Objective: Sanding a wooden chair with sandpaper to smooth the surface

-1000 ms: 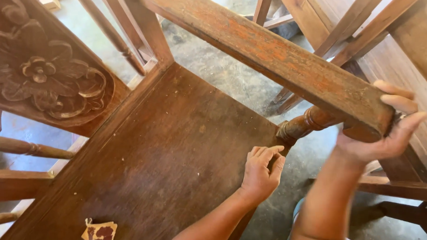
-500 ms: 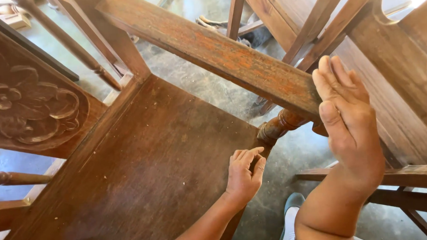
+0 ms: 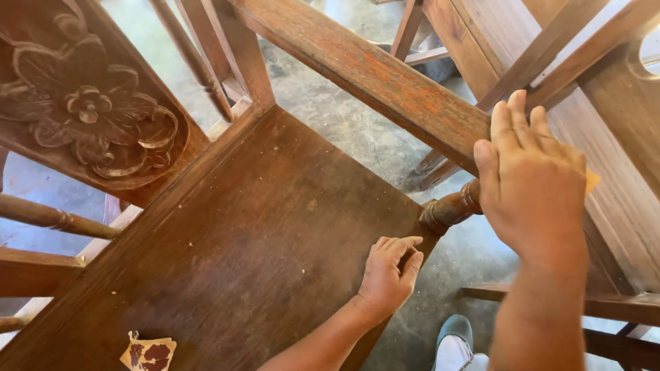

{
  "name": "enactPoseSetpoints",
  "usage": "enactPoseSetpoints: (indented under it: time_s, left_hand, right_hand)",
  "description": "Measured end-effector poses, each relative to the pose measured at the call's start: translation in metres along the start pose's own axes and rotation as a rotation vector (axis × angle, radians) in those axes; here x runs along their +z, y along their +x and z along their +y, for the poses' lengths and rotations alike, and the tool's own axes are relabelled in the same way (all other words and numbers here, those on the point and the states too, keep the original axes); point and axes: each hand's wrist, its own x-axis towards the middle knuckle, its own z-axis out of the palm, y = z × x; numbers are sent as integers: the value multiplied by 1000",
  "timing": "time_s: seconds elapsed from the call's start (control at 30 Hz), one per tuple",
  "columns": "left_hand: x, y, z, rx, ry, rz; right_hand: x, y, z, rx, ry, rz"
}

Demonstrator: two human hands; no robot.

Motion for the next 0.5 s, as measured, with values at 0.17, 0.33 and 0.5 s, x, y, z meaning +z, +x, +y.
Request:
enactPoseSetpoints:
  time_s: [0.17,0.33,0.5]
  left_hand:
    - [0,3,-2,-30,-35,3]
    - [0,4,1,-41,-55,7]
    - [-1,6,0,-147,-85,-14]
  right_hand:
    - [-21,-46,18,119,298,-69]
    - [-9,0,-15,182,175,-46]
    - [20,41,-35,87,143,-26]
